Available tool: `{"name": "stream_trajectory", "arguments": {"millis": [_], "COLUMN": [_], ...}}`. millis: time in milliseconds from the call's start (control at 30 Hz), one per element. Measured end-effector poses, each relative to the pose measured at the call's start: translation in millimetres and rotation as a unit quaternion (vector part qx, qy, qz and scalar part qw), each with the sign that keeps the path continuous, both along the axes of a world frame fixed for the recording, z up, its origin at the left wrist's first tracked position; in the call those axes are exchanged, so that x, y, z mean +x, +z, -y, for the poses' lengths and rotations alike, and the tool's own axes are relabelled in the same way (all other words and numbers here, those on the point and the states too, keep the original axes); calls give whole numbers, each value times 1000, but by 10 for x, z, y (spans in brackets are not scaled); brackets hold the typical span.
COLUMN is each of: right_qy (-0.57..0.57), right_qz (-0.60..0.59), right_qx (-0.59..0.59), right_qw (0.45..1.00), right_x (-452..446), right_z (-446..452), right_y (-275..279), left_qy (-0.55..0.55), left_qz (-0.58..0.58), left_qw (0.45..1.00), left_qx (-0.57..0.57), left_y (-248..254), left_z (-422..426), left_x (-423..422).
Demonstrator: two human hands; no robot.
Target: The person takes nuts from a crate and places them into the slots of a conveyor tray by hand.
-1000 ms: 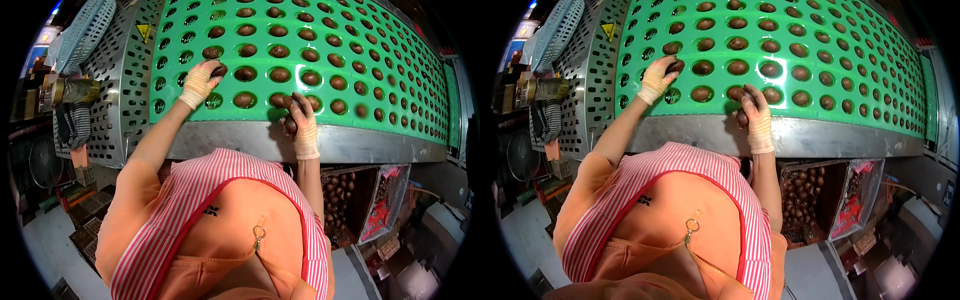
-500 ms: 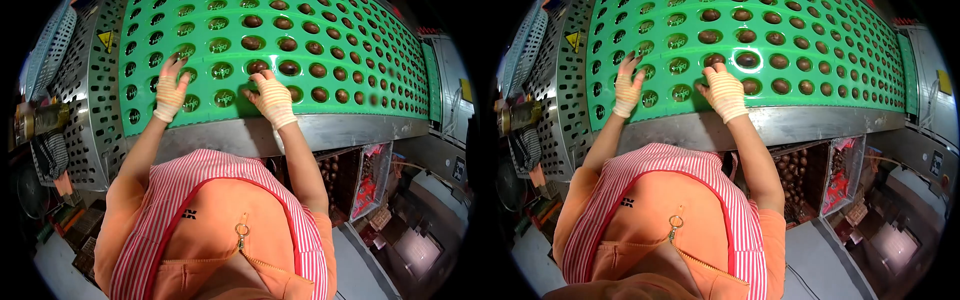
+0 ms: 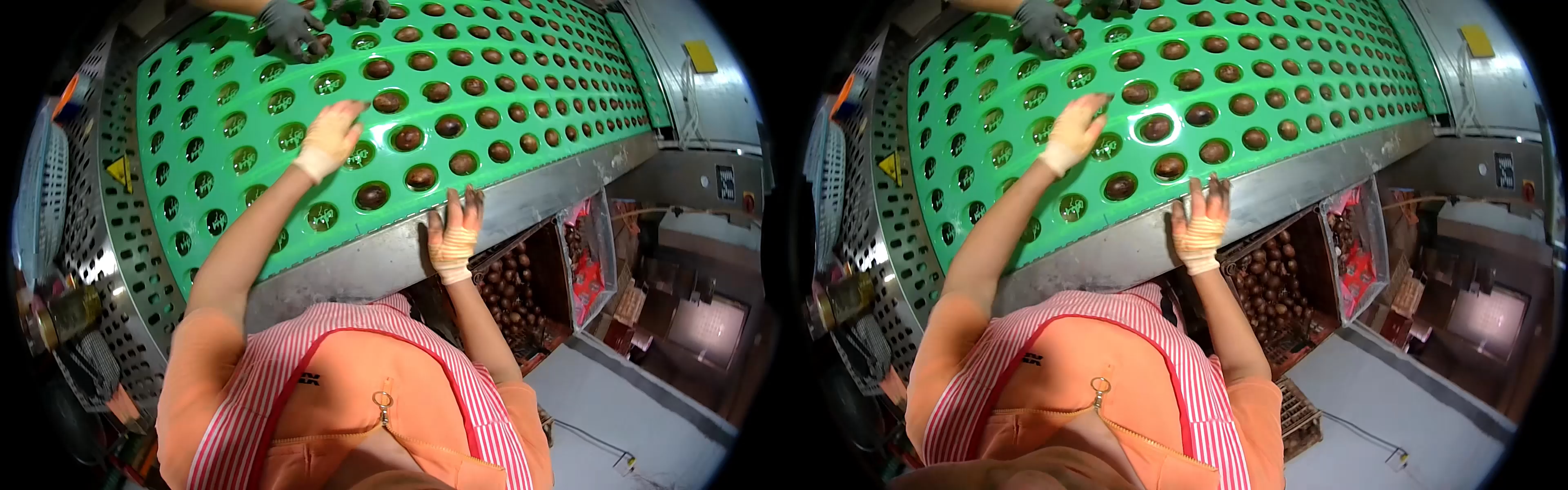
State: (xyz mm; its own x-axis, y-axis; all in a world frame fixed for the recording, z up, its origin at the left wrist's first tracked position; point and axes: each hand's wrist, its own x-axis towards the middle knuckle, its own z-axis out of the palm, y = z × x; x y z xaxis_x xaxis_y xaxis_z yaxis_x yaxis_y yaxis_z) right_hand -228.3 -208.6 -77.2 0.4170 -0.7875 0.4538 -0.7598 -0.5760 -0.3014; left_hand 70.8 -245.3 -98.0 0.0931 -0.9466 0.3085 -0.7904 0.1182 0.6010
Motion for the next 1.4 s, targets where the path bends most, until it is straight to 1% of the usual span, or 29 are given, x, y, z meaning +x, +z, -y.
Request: {"name": "stream_trajectory", "arguments": {"millis": [67,100,133,167,200,233,300,367,400,433,500,567,633,667,700,733,767,800,833,867,900,933,967,1067,1100,1167,1200,1300,1400], "right_qy": [-44,-52,-58,-68,-79,-91,-77,-85,-96,-102,-97,-79,-5,-42,-77,-94,-117,-195,-252,-346,-416,-449,-476,-461,-459,-467,-475,-489,-459], "right_qz": [-42,-44,-29,-16,-14,-8,45,47,45,44,57,118,182,197,213,256,214,215,195,186,118,109,98,64,96,77,41,26,29], "right_qx": [-10,19,33,47,69,91,87,103,107,117,116,108,133,96,61,89,156,99,204,179,260,356,448,466,513,556,552,532,520], "right_qw": [998,997,997,996,994,992,992,990,989,987,987,984,974,975,972,958,957,952,926,902,863,812,751,752,719,683,684,691,720], "right_x": [-247,-308,-347,-375,-413,-456,-537,-608,-673,-671,-716,-780,-938,-1071,-1268,-1656,-2104,-2504,-3020,-3400,-3802,-4078,-4239,-4234,-4153,-3954,-3875,-3835,-3960], "right_z": [-77,-102,-91,-71,-49,-35,-31,-35,-49,-72,-63,-109,-100,-146,-222,-280,-296,-390,-445,-619,-748,-770,-773,-716,-654,-547,-515,-506,-619], "right_y": [-51,-59,-56,-24,38,101,68,37,103,133,85,88,45,69,116,227,333,176,-57,-195,-556,-685,-779,-1026,-1044,-1155,-1249,-1367,-1314], "left_qy": [28,-8,-9,29,34,32,23,-29,-67,-62,-69,-80,-94,-108,-111,-108,-102,-122,-138,-192,-246,-323,-386,-403,-398,-323,-310,-285,-344], "left_qz": [70,97,122,139,124,171,221,262,266,366,335,344,255,186,165,106,46,-47,-141,-123,-104,-54,-29,94,146,199,204,312,298], "left_qw": [997,992,989,985,991,983,973,965,959,924,937,935,960,976,980,988,992,990,979,974,963,936,911,865,851,821,816,812,803], "left_qx": [-26,76,81,97,23,56,59,13,74,89,65,41,66,43,-8,-32,-55,-51,-49,-1,46,129,144,283,309,427,442,403,385], "left_y": [-175,-128,-145,-58,-206,-118,161,80,9,-82,-202,-259,-127,-178,-42,280,553,578,588,634,683,728,441,-293,-430,-596,-696,-912,-1007], "left_z": [451,582,659,698,729,727,639,429,387,318,404,414,464,561,601,518,350,259,194,70,-46,-96,-92,-150,-163,-176,-189,-331,-384], "left_x": [-272,-372,-465,-578,-627,-720,-1014,-1347,-1507,-1586,-1544,-1508,-1504,-1429,-1521,-1853,-2292,-2607,-2923,-3294,-3678,-4063,-4344,-5003,-5180,-5502,-5590,-5783,-5732]}}
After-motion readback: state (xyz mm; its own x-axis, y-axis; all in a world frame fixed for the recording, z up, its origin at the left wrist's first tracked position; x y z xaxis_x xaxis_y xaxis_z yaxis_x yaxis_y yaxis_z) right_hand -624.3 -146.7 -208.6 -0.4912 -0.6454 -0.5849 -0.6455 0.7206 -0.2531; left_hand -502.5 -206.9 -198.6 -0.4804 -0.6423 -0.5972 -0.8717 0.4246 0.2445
